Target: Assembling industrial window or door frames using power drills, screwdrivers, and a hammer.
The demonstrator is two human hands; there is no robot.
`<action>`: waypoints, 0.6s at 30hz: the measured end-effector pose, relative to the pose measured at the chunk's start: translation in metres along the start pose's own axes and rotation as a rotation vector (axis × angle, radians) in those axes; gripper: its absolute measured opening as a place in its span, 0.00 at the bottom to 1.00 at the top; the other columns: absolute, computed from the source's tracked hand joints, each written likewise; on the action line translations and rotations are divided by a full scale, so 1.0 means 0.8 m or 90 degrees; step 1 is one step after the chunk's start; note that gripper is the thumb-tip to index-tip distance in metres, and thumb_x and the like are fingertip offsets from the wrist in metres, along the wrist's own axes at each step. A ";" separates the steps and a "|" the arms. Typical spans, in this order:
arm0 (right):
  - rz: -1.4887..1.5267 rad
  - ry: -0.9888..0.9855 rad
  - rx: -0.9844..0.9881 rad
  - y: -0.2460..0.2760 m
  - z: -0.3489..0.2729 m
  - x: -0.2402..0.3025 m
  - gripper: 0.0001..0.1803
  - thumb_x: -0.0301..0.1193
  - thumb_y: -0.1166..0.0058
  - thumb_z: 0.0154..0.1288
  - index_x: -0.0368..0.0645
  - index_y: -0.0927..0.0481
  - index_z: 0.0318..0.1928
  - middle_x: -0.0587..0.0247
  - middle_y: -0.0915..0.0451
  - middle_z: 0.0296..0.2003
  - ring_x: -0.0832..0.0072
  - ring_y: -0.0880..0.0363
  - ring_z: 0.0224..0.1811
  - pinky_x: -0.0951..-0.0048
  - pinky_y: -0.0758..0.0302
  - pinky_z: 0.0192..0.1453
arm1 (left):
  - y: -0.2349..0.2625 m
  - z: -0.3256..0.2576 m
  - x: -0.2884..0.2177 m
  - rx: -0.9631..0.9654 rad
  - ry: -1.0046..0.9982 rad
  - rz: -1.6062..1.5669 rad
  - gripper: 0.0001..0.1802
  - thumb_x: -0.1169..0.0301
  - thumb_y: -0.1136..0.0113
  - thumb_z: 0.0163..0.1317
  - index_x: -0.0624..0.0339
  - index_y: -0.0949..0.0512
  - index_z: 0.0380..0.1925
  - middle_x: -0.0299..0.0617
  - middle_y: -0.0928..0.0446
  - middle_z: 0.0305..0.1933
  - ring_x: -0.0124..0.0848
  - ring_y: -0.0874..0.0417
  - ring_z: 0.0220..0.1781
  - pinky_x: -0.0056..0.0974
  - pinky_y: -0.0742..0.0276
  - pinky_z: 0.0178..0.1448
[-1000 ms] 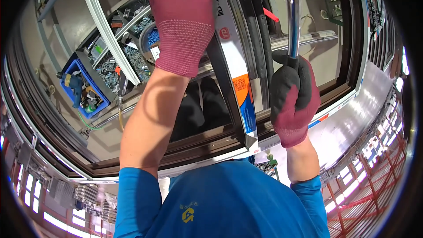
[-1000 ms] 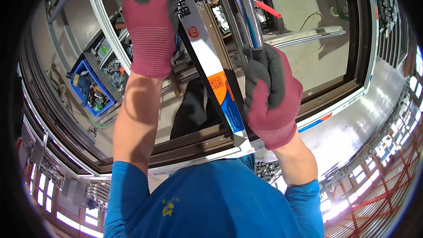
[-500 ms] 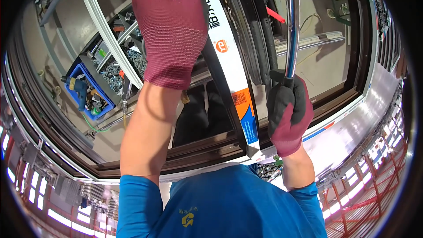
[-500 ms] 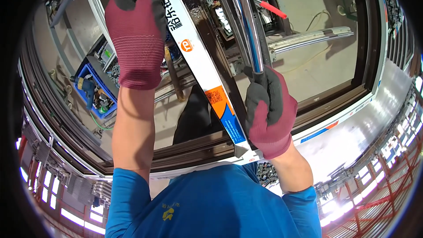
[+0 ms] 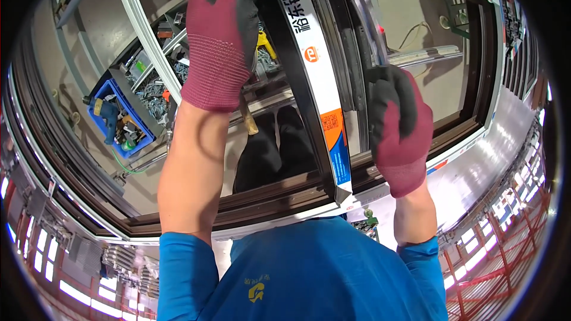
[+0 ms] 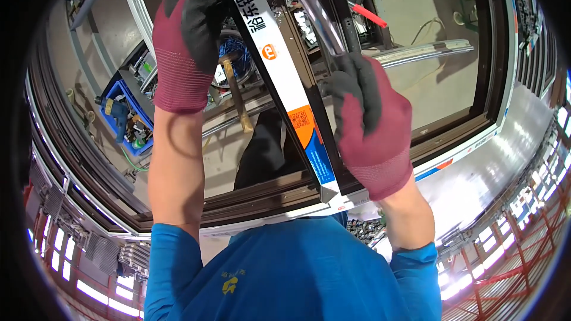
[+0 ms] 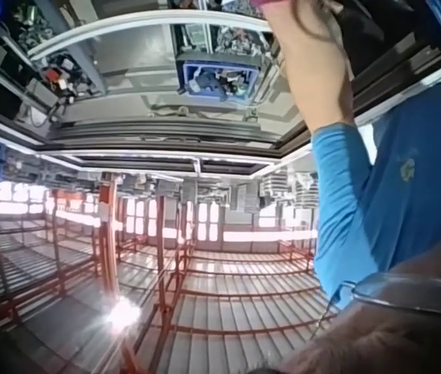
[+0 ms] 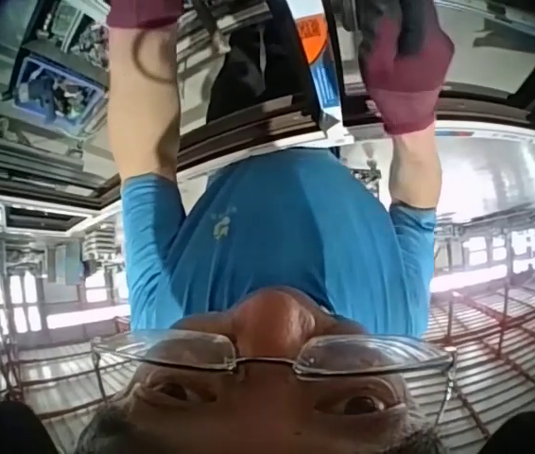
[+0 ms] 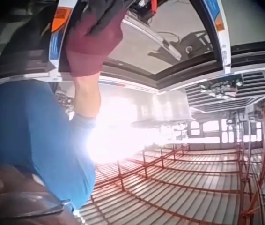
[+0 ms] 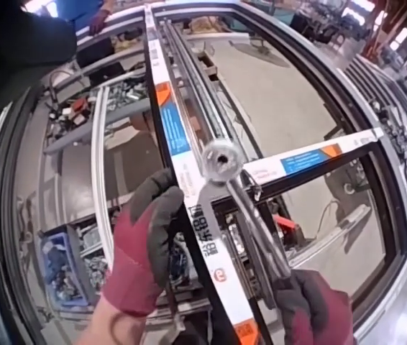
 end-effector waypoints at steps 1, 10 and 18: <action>-0.041 0.067 -0.029 0.016 -0.004 0.014 0.23 0.40 0.55 0.82 0.29 0.22 0.58 0.70 0.27 0.28 0.86 0.31 0.29 0.79 0.35 0.33 | 0.002 0.001 -0.004 0.013 -0.120 0.074 0.26 0.61 0.44 0.76 0.74 0.22 0.61 0.53 0.17 0.58 0.36 0.16 0.57 0.38 0.22 0.63; -0.145 0.066 -0.004 0.003 0.002 -0.006 0.16 0.31 0.57 0.83 0.31 0.23 0.57 0.70 0.23 0.28 0.89 0.33 0.27 0.83 0.40 0.31 | -0.009 0.010 0.021 -0.004 0.016 -0.085 0.24 0.60 0.44 0.77 0.71 0.22 0.61 0.45 0.17 0.53 0.32 0.19 0.51 0.37 0.24 0.58; 0.151 -0.006 -0.154 0.042 -0.037 -0.002 0.26 0.49 0.52 0.82 0.33 0.22 0.51 0.75 0.30 0.25 0.90 0.37 0.25 0.83 0.43 0.29 | -0.033 0.020 0.017 -0.028 -0.025 -0.233 0.31 0.62 0.29 0.68 0.74 0.27 0.61 0.52 0.17 0.51 0.37 0.18 0.49 0.40 0.22 0.57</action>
Point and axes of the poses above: each hand's wrist, its own z-axis towards the middle knuckle, its own y-axis out of the back of the hand, x = y × z, the point moved 10 cm from there along z, towards the middle knuckle
